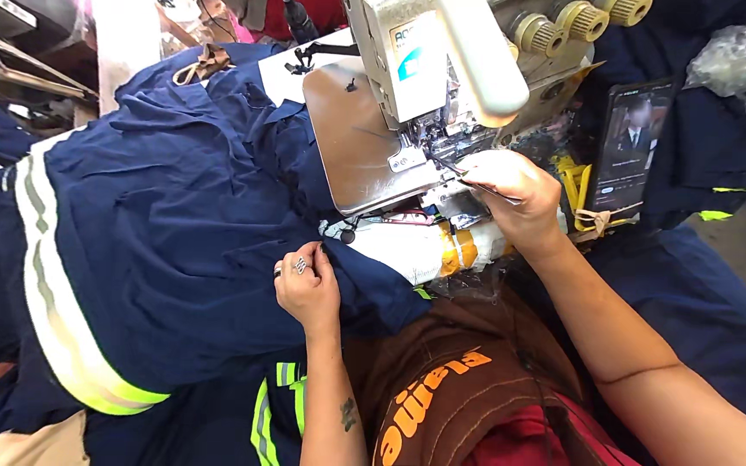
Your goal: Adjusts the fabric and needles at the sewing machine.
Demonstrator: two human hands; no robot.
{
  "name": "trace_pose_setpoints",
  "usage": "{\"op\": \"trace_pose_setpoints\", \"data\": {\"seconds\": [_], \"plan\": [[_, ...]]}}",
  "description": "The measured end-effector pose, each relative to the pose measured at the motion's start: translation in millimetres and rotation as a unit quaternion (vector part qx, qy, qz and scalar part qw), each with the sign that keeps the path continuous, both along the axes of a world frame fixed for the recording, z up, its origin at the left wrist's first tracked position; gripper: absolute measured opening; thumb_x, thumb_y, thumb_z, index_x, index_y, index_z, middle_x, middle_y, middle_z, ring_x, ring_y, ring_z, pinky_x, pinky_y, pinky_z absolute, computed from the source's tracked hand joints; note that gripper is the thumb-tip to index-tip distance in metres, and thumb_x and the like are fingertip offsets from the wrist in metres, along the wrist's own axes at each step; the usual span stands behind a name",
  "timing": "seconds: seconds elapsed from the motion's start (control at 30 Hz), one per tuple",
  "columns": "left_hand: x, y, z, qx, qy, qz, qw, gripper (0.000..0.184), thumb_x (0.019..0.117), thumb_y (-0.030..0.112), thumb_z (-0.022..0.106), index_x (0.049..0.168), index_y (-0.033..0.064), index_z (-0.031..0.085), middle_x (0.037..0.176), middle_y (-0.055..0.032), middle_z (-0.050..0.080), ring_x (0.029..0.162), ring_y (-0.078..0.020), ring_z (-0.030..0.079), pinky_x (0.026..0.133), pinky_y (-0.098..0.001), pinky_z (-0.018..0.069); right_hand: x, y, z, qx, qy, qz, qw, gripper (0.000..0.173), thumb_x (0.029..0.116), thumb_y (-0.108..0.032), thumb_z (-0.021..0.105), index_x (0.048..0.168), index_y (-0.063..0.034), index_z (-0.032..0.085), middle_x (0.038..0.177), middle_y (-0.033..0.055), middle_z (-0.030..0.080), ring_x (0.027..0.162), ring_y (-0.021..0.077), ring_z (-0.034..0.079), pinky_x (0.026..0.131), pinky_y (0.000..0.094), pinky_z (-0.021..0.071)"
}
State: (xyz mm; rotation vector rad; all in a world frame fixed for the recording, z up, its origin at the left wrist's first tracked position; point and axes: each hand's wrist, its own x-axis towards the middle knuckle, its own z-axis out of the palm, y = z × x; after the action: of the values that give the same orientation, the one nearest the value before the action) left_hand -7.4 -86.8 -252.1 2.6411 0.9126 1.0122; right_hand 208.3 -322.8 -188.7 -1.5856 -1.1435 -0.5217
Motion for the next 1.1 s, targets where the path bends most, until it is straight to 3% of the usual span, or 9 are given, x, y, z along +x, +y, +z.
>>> {"op": "trace_pose_setpoints", "data": {"seconds": [0.23, 0.5, 0.73, 1.0, 1.1], "plan": [[0.7, -1.7, 1.3, -0.004, -0.003, 0.002, 1.0, 0.023, 0.1025, 0.018, 0.058, 0.103, 0.0056, 0.077, 0.087, -0.013, 0.072, 0.085, -0.0292, 0.067, 0.078, -0.0458, 0.0486, -0.3, 0.6, -1.5, -0.086, -0.038, -0.039, 0.995, 0.014, 0.0931, 0.005, 0.065, 0.098, 0.0, 0.077, 0.106, 0.0184, 0.075, 0.105, 0.0265, 0.073, 0.093, 0.0359, 0.0582], [0.9, -1.7, 2.1, -0.011, 0.002, 0.006, 1.0, 0.023, 0.1022, 0.018, 0.058, 0.104, 0.0046, 0.077, 0.088, -0.0139, 0.072, 0.086, -0.0295, 0.068, 0.081, -0.0466, 0.0491, 8.3, 7.6, 3.7, 0.04, 0.109, -0.003, 0.993, 0.009, 0.0884, 0.01, 0.069, 0.096, 0.0054, 0.073, 0.102, 0.0163, 0.075, 0.101, 0.02, 0.073, 0.093, 0.0339, 0.0602], [1.9, -1.9, 2.5, -0.007, 0.005, 0.01, 1.0, 0.023, 0.1015, 0.017, 0.058, 0.102, 0.0031, 0.077, 0.088, -0.0146, 0.073, 0.084, -0.0294, 0.068, 0.08, -0.0462, 0.0487, 4.3, 8.3, 3.7, -0.041, 0.069, -0.041, 0.996, 0.012, 0.0904, 0.004, 0.071, 0.1, 0.0013, 0.076, 0.106, 0.0161, 0.075, 0.105, 0.0208, 0.072, 0.096, 0.0317, 0.057], [2.9, -2.0, 3.7, 0.003, 0.003, 0.01, 1.0, 0.023, 0.1008, 0.017, 0.059, 0.099, 0.0032, 0.077, 0.083, -0.0136, 0.071, 0.081, -0.0273, 0.066, 0.077, -0.0433, 0.048, 9.0, 7.0, 3.7, 0.031, 0.113, 0.003, 0.993, 0.012, 0.0885, 0.01, 0.068, 0.097, 0.0048, 0.075, 0.104, 0.0171, 0.075, 0.103, 0.0201, 0.073, 0.094, 0.0332, 0.0589], [3.3, -2.3, 4.3, 0.006, 0.007, 0.012, 1.0, 0.023, 0.1011, 0.017, 0.058, 0.1, 0.0031, 0.077, 0.085, -0.0142, 0.071, 0.082, -0.0277, 0.067, 0.078, -0.044, 0.0482, 9.3, 6.6, 7.3, 0.006, 0.114, -0.003, 0.993, 0.011, 0.0891, 0.008, 0.069, 0.098, 0.004, 0.075, 0.103, 0.0159, 0.075, 0.102, 0.0189, 0.072, 0.094, 0.0319, 0.0586]]}}
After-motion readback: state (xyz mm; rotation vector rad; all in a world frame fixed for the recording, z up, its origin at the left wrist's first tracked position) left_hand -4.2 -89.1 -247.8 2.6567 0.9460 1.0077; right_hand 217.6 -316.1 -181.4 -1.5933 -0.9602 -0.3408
